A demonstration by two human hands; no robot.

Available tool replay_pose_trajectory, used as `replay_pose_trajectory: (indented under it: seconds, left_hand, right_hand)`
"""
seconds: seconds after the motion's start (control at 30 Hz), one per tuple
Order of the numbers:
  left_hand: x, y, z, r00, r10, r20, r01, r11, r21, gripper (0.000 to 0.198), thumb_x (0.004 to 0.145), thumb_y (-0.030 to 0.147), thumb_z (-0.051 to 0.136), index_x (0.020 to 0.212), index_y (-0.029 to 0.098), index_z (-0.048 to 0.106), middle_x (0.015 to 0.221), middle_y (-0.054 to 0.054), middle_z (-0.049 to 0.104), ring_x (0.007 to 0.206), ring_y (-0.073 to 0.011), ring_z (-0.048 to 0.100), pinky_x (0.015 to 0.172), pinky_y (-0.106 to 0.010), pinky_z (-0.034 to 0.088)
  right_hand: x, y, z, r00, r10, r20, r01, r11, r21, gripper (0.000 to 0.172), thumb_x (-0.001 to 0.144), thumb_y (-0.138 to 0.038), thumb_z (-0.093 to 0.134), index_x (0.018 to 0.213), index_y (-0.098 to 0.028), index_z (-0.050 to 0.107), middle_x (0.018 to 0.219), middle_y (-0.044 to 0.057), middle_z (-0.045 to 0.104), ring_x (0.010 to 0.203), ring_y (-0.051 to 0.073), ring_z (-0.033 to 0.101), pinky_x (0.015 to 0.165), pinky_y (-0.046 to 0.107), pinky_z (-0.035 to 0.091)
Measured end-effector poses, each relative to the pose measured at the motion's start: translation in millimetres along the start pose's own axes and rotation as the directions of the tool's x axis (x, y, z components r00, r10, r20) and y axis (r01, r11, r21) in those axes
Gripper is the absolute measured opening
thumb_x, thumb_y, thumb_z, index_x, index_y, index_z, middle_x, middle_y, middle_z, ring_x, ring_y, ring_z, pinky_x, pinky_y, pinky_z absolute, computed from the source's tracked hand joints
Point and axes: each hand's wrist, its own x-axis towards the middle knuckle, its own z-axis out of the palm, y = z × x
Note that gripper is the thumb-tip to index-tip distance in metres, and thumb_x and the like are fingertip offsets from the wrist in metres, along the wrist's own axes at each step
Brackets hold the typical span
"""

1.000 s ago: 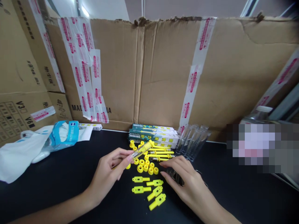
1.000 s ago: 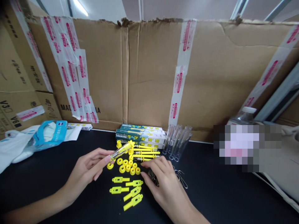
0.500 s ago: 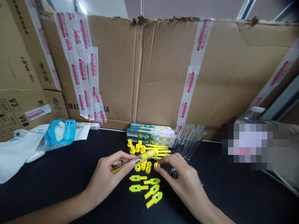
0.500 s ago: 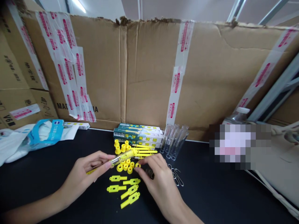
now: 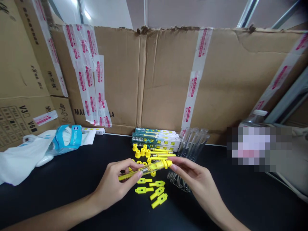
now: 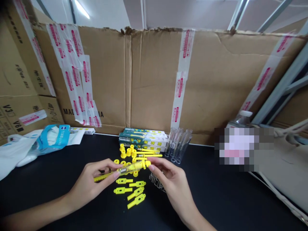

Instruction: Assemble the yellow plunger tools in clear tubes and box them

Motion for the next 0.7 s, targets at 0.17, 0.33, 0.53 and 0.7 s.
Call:
replay_pose_trajectory:
  seconds: [0.17,0.33,0.53,0.7]
  left_hand:
    - [-0.8,-1.9,-1.2,0.999,-0.033,0.018,0.034,0.997,-0.068,0.012,0.086,0.030,0.067,0.084,0.018,0.070,0.087,-0.004,0.078,0.065,-0.0146,0.066,0.061,-0.022,0.053]
    - [-0.9,-1.7,-2.7,0.997,-0.058,0.059,0.065,0.991,-0.116,0.012,0.086,0.030,0.067,0.084,0.019,0.071,0.088,-0.003,0.079,0.068,-0.0152,0.069,0.063,-0.022,0.054]
    - [-3.1,-0.3,-3.2,0.996,-0.058,0.072,0.065,0.993,-0.095,0.010,0.086,0.030,0.069,0.085,0.021,0.073,0.090,-0.002,0.080,0.069,-0.0155,0.070,0.061,-0.021,0.052]
    - [-2.9,-2.0,-2.4,0.993,-0.093,0.075,0.102,0.987,-0.123,0.012,0.087,0.032,0.068,0.088,0.021,0.073,0.090,-0.002,0.079,0.071,-0.0155,0.071,0.064,-0.022,0.053]
  right_hand:
    - [-1.4,-0.4,-0.2,1.000,0.005,0.030,-0.003,0.999,-0.042,0.021,0.081,-0.040,0.074,0.096,-0.026,0.078,0.097,0.004,0.079,0.091,0.021,0.072,0.082,0.028,0.057]
    - [-4.6,-2.1,-1.2,0.995,-0.075,0.060,0.086,0.970,-0.227,0.021,0.087,-0.043,0.067,0.095,-0.025,0.075,0.095,0.003,0.076,0.087,0.021,0.070,0.078,0.027,0.054]
    - [-6.3,-7.1,-2.5,0.979,-0.177,0.103,0.204,0.830,-0.519,0.038,0.096,-0.043,0.053,0.069,-0.020,0.065,0.065,0.000,0.065,0.059,0.015,0.059,0.056,0.024,0.042]
    - [-6.8,-9.4,-4.1,0.959,-0.224,0.173,0.283,0.799,-0.531,0.034,0.099,-0.039,0.049,0.076,-0.021,0.067,0.072,0.000,0.069,0.064,0.015,0.063,0.062,0.024,0.044]
